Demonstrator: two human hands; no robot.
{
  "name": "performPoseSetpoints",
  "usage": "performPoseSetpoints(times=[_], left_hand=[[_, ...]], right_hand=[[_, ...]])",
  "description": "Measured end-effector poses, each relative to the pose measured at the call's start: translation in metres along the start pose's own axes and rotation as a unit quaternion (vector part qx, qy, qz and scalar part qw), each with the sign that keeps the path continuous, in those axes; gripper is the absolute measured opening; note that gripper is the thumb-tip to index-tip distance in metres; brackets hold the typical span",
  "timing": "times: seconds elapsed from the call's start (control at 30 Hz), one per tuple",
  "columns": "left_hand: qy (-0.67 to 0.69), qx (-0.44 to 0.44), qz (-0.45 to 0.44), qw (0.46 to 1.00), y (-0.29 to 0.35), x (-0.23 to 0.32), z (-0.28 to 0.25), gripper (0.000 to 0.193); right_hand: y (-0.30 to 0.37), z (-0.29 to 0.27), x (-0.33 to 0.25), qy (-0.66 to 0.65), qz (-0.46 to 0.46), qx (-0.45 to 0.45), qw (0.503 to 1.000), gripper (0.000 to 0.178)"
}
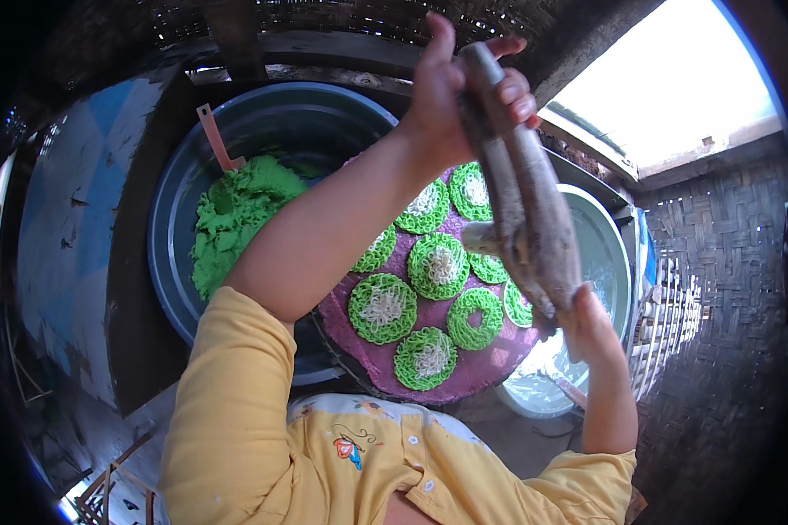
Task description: The person uses a wooden press to extrude green dough into ring shapes on a purple mat. They repeatedly load the press, extrude the dough, and place the rings on the mat, then add white powder to the finished pieces.
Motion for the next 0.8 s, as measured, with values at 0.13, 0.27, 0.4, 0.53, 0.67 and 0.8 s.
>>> performPoseSetpoints(times=[0.13,0.27,0.4,0.53,0.67,0.8], left_hand=[[-0.031,0.023,0.01,0.999,-0.022,-0.023,0.002,0.075],[0.011,0.144,-0.038,0.989,-0.014,-0.052,-0.034,0.069],[-0.001,0.132,-0.007,0.991,-0.012,-0.048,-0.047,0.068],[-0.001,0.131,0.0,0.991,-0.006,-0.051,-0.049,0.068],[0.03,0.127,-0.018,0.991,-0.001,-0.064,-0.05,0.069],[0.035,0.122,-0.014,0.992,-0.012,-0.056,-0.05,0.072]], right_hand=[[0.009,-0.029,-0.011,-0.004,-0.028,0.013,1.0,0.067],[0.002,-0.045,0.001,0.046,0.0,0.019,0.999,0.064],[-0.007,-0.048,0.008,0.09,0.01,0.03,0.995,0.064],[0.0,-0.046,0.013,0.058,0.026,0.043,0.997,0.06],[0.006,-0.05,0.015,0.048,0.03,0.07,0.996,0.058],[-0.003,-0.047,0.013,0.054,0.001,0.06,0.997,0.057]])
Point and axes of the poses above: each hand's wrist, its own y-axis away from the middle knuckle, its own z-axis out of the palm, x = y × z, the point moved 9 cm from there along -y, towards the middle knuckle, and after that the axes turned 5 degrees about -y, right-handed, at the moved point
